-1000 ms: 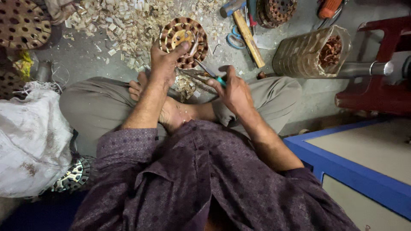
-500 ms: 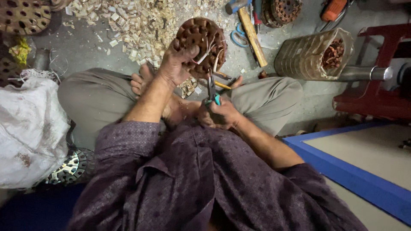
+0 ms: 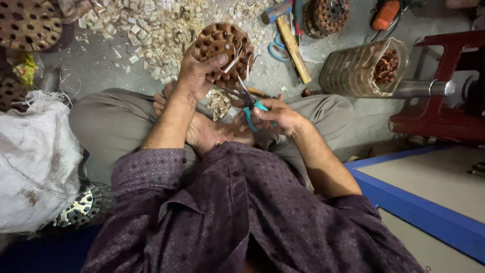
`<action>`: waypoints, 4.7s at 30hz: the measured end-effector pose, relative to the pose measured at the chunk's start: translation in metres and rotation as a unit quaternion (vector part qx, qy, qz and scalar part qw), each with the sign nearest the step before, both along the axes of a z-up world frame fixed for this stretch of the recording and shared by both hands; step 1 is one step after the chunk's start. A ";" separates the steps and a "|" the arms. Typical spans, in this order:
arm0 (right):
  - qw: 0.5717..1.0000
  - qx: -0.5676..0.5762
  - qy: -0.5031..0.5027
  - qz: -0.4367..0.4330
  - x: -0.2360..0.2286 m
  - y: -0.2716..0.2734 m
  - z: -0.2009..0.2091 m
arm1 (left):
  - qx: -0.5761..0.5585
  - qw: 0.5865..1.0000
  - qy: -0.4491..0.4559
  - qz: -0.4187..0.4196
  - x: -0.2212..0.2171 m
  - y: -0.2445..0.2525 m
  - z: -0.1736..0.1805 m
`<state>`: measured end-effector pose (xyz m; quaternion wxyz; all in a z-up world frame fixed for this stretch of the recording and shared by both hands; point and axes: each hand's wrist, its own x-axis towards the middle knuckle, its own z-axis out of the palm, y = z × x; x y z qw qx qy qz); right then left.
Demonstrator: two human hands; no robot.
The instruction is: The person sits on the floor and uses pliers to trim small protrusions from the edges of a circular wooden disc with multiple holes. They rotate the disc and repeatedly use the pliers to remove material, creating wood shavings on the floor.
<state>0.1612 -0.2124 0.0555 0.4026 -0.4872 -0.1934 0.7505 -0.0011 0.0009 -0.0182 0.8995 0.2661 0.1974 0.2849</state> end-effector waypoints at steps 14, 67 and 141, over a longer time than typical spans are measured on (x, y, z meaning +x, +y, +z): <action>0.997 0.016 0.069 0.025 0.019 -0.004 -0.020 | -0.005 1.000 0.005 -0.016 0.002 -0.004 0.000; 0.948 -0.072 -0.297 0.088 0.012 -0.003 -0.058 | 0.212 0.972 0.077 0.064 0.004 -0.003 -0.007; 0.758 0.075 -0.648 0.011 -0.003 -0.001 -0.017 | -0.098 0.987 0.116 0.044 0.017 -0.008 -0.016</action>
